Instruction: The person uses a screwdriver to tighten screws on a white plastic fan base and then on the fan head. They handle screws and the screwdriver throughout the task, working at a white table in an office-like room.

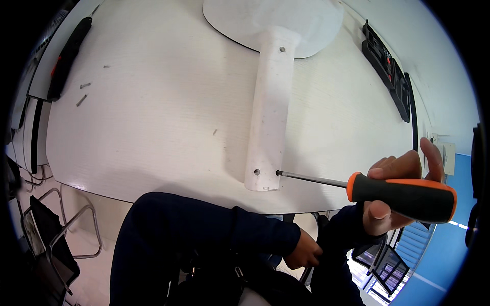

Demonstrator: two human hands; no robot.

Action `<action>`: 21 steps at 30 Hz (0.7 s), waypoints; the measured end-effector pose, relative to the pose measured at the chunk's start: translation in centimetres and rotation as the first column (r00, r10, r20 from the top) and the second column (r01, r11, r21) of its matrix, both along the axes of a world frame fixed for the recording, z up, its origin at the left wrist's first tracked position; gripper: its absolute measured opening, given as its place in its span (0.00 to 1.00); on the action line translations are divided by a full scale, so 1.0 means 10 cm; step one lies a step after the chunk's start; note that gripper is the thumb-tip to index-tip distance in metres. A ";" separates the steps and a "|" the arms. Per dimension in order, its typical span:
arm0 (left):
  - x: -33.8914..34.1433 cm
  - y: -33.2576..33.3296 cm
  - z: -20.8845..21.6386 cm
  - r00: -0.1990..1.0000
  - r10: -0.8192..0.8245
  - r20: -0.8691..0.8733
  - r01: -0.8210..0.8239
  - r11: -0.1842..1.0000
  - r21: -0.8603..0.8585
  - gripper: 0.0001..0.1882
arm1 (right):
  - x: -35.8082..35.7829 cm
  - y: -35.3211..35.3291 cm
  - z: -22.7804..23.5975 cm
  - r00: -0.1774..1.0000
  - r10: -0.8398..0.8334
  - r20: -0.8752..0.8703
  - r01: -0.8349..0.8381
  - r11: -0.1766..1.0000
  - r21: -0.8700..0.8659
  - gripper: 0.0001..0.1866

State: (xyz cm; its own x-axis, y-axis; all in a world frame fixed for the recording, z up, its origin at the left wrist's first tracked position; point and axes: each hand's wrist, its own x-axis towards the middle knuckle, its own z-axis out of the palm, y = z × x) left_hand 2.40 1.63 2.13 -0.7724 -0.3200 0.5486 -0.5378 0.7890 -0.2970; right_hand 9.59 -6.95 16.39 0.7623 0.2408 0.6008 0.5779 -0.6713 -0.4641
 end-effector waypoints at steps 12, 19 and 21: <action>-0.12 -0.09 -0.16 0.998 -0.048 -0.042 0.050 0.997 0.055 0.10 | 0.01 0.00 0.10 0.956 0.255 -0.145 -0.241 0.964 0.110 0.34; 0.37 0.15 0.61 0.890 0.024 -0.455 -0.145 0.961 -0.234 0.10 | 0.08 0.26 -0.04 0.979 0.103 -0.175 -0.051 0.959 0.279 0.18; 0.65 0.32 1.00 0.885 0.165 -0.435 -0.308 0.908 -0.282 0.07 | 0.13 0.32 -0.04 0.967 0.093 -0.239 0.001 0.930 0.367 0.14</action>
